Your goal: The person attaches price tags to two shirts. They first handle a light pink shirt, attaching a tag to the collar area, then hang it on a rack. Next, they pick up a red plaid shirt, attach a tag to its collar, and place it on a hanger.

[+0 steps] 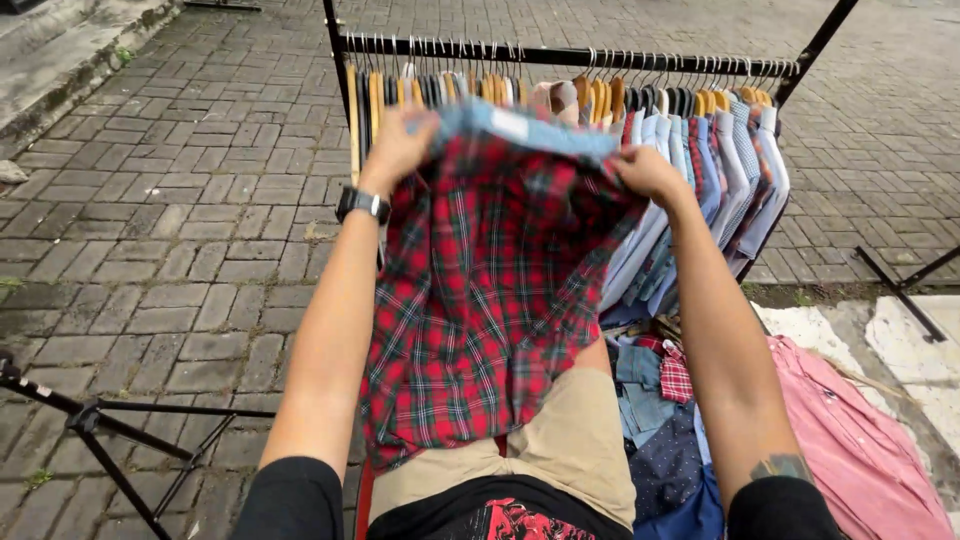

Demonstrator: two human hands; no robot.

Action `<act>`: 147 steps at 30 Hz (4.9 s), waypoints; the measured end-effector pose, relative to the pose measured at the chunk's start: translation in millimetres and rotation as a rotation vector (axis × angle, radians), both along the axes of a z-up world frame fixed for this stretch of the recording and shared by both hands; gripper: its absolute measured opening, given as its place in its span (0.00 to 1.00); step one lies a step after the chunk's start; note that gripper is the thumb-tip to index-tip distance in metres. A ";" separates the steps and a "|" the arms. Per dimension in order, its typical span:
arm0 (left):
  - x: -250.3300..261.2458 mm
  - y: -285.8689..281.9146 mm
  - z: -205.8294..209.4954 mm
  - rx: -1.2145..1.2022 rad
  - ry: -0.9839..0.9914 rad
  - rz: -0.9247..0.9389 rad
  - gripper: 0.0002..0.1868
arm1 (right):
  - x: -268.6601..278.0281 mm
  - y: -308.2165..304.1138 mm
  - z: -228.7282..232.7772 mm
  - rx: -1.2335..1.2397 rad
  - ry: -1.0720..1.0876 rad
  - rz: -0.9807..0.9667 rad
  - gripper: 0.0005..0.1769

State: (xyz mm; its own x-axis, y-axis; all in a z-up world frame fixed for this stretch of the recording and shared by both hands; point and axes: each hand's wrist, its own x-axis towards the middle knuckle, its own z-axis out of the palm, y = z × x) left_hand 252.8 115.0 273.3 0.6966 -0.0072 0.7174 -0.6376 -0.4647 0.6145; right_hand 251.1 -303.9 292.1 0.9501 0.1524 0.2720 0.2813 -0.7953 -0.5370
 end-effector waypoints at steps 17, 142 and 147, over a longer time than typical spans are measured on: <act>-177.1 -22.9 -287.7 -0.244 1.005 0.082 0.23 | -143.5 -105.5 -323.7 0.075 0.524 -0.206 0.25; -232.4 -76.1 -128.3 -0.038 0.235 -0.140 0.08 | -225.5 151.6 -149.0 0.496 -0.174 0.184 0.15; -239.3 -70.1 -115.2 0.310 0.170 0.017 0.11 | -204.3 164.9 -159.5 0.878 -0.002 0.369 0.17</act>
